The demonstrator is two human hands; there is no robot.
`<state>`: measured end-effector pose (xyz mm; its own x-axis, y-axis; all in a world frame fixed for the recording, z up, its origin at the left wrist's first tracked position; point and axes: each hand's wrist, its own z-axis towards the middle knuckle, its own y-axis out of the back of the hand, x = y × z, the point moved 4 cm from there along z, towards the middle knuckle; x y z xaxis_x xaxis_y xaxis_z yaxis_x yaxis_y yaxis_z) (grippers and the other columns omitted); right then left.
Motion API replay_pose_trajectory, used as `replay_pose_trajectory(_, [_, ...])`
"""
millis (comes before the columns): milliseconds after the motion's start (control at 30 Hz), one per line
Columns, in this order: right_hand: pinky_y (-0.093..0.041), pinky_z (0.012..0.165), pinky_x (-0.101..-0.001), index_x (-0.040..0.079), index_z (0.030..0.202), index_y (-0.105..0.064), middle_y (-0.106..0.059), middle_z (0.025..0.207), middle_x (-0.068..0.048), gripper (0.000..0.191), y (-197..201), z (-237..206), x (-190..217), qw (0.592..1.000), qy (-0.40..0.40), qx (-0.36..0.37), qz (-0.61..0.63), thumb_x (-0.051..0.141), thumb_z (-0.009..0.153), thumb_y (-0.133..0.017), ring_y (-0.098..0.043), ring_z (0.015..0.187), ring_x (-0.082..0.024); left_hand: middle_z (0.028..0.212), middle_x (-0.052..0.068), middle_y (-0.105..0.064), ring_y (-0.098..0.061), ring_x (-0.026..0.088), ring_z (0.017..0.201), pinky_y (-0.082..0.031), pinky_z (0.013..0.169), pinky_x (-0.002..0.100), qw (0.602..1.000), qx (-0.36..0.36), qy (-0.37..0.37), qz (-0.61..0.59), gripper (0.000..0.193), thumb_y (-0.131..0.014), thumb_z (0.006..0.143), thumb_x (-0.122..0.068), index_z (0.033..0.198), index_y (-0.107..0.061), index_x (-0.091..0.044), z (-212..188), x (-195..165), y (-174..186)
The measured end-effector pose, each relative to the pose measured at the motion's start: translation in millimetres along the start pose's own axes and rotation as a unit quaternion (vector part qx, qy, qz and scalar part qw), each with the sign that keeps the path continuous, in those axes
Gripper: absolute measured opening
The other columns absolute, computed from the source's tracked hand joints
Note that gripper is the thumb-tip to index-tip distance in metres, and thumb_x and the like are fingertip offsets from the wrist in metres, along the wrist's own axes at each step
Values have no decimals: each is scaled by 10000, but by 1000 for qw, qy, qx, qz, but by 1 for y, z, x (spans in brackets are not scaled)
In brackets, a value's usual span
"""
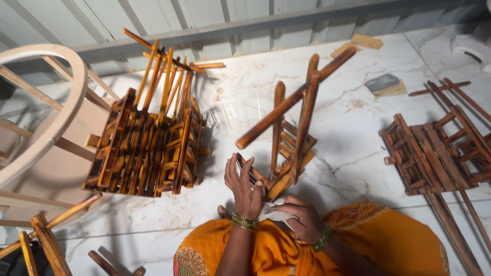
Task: The person sits on the floor and wipes miniature wooden chair frames one at a time with a cloth, turning each piece to clean its slats and legs, then sets the wiped chair aside and picks up the next frame.
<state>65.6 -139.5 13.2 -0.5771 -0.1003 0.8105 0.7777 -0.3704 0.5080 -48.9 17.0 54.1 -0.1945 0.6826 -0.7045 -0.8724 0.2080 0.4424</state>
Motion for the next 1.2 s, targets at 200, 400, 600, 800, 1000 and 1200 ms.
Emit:
replay_pose_trajectory(200, [-535, 716, -315, 29, 1305, -670, -595, 1001, -93, 492, 53, 24, 26, 974, 23, -215, -69, 1, 833, -535, -632, 826, -206, 1730, 230, -147, -162, 392, 1604, -145, 1248, 560, 996, 52, 52, -41, 639, -501, 789, -196, 1418, -613, -188, 5, 12, -8])
replay_pose_trajectory(400, [-560, 766, -321, 81, 1317, -671, -651, 1012, -84, 493, 33, 42, 56, 995, -80, -65, -10, 14, 836, -587, -696, 865, -187, 1697, 213, -117, -143, 400, 1573, -119, 1233, 543, 995, 84, 45, -27, 715, -632, 683, -182, 1397, -608, -201, 3, 9, -3])
replay_pose_trajectory(600, [-565, 767, -321, 109, 1278, -705, -640, 1002, -69, 480, 44, 40, 65, 979, -84, -167, -78, 6, 828, -572, -687, 862, -188, 1672, 244, -5, -109, 464, 1542, -245, 1212, 570, 993, 115, 10, -30, 849, -723, 657, -197, 1477, -505, -191, 5, 4, -3])
replay_pose_trajectory(800, [-508, 909, -354, -14, 1249, -666, -636, 1113, -104, 428, 42, 44, 36, 995, -29, -94, 29, -10, 836, -556, -645, 1048, -214, 1689, 228, 25, -123, 443, 1550, -334, 1190, 546, 988, 144, 49, -16, 918, -863, 671, -252, 1503, -475, -223, 1, 18, -14])
replay_pose_trajectory(1000, [-539, 853, -328, -31, 1166, -721, -670, 1019, -101, 357, 65, 25, 1, 974, 2, -127, 188, 75, 876, -542, -636, 949, -196, 1671, 218, 12, -136, 446, 1542, -381, 1157, 530, 991, 131, 41, 1, 821, -884, 665, -175, 1405, -530, -218, 0, 18, -13])
replay_pose_trajectory(1200, [-513, 858, -351, 36, 1338, -582, -607, 1122, -78, 367, 122, 46, -34, 930, -101, -350, 42, 78, 974, -550, -618, 1004, -213, 1685, 211, 15, -133, 441, 1555, -399, 1153, 515, 988, 141, 58, -6, 774, -843, 664, -142, 1370, -539, -227, 8, 10, -11])
